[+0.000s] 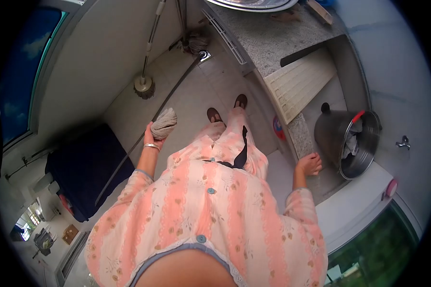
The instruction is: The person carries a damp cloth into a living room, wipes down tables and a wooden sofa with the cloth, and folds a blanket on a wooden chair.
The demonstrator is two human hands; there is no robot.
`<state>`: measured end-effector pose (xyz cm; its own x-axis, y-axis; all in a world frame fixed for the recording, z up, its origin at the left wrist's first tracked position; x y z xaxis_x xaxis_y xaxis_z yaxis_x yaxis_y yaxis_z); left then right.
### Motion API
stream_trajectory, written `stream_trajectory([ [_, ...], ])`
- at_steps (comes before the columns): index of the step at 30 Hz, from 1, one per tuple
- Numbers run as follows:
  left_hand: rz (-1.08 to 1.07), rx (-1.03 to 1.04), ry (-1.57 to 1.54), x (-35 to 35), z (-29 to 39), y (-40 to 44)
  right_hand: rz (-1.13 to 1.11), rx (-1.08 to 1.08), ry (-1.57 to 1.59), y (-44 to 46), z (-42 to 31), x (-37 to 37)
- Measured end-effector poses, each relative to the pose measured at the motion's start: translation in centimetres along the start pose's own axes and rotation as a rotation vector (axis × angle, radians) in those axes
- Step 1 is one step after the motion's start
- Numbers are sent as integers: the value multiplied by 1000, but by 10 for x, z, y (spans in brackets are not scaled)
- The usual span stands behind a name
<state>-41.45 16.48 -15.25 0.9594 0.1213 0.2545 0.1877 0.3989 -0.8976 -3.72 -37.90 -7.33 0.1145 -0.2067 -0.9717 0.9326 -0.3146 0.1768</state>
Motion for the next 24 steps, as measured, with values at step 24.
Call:
stream_trajectory([
  [24,-1077,391,833,427,-201,-207,-1453,23,2150,29,-181,-153],
])
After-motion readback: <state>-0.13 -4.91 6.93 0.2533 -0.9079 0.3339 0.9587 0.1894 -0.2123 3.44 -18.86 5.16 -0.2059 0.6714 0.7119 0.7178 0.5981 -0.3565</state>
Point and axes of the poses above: each hand's wrist, its own y-axis towards the middle knuckle, its own x-axis out of the palm, z = x × y, the point moved 8 cm from there along y, towards the middle knuckle, and after that the axes turned 6 degrees about -z, right-handed, at the moved point
